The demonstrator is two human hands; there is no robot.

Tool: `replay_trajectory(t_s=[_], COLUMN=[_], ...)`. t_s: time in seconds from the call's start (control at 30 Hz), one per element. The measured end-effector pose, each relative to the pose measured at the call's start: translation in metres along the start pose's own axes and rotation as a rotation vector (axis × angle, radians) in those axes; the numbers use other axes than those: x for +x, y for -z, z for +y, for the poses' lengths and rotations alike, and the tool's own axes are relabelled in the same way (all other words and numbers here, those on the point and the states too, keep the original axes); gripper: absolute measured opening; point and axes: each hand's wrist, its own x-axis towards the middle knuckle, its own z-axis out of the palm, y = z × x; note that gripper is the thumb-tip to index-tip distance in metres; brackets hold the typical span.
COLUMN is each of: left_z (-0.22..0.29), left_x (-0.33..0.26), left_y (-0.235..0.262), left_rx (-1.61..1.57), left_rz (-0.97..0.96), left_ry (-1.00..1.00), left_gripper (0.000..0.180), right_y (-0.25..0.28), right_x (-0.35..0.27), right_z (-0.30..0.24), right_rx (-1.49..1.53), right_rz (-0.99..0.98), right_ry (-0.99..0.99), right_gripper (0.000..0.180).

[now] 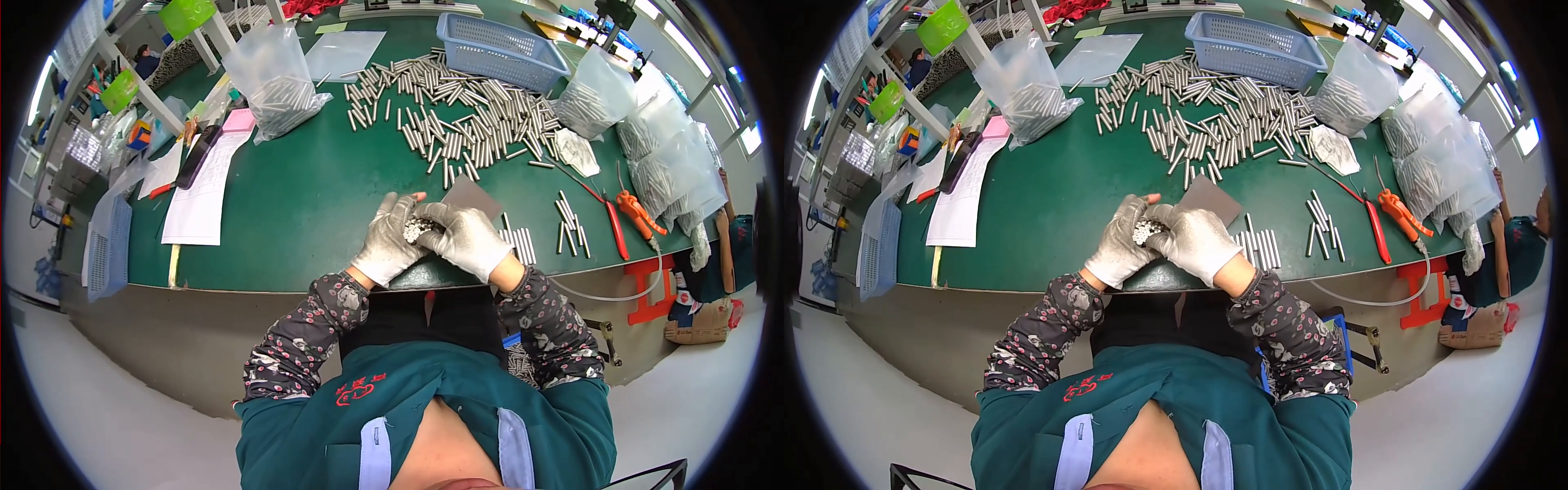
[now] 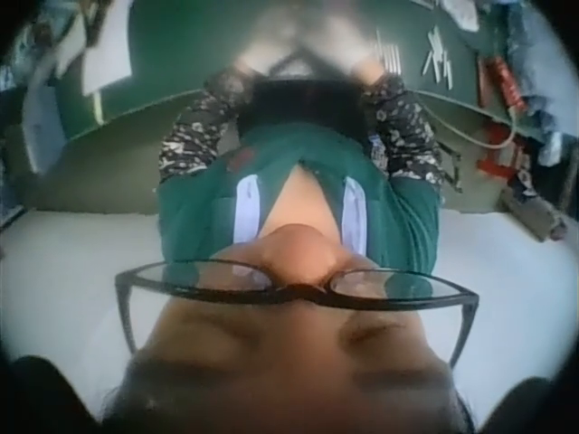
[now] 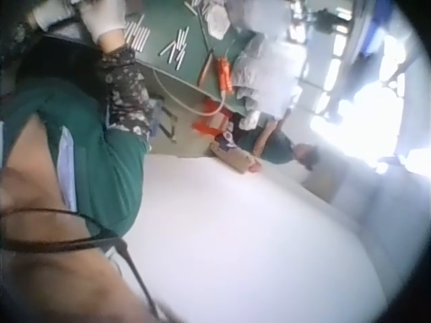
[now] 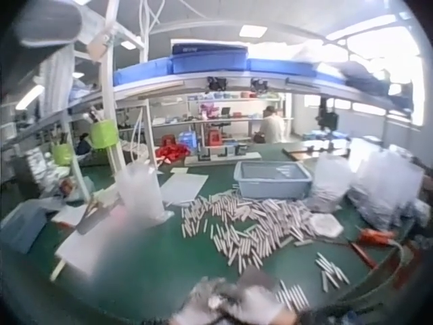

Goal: Sanding the ends of bundles of small metal pins at a factory workbench.

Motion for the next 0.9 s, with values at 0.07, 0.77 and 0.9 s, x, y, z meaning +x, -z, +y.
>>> replay_trajectory(t_s=[0.07, 0.77, 0.9], left_z=[0.000, -0.007, -0.001], left_x=[0.004, 0.012, 0.000], left_y=[0.001, 0.011, 0.007], left_rx=[-0.537, -0.290, -0.887], left_rz=[-0.118, 0.004, -0.058], left_ry=[0.319, -0.182, 0.269], left_gripper=[0.057, 0.068, 0.048], right_y=[-0.012, -0.041, -0.032], right_x=[-0.001, 0.001, 0.002], right_z=[0.010, 0.001, -0.005], right_rx=[0.233, 1.876, 1.845], right_rz=[0.201, -0.023, -0.141], right_ry=[0.138, -0.382, -0.339], right_gripper=[0.033, 0.030, 0.035])
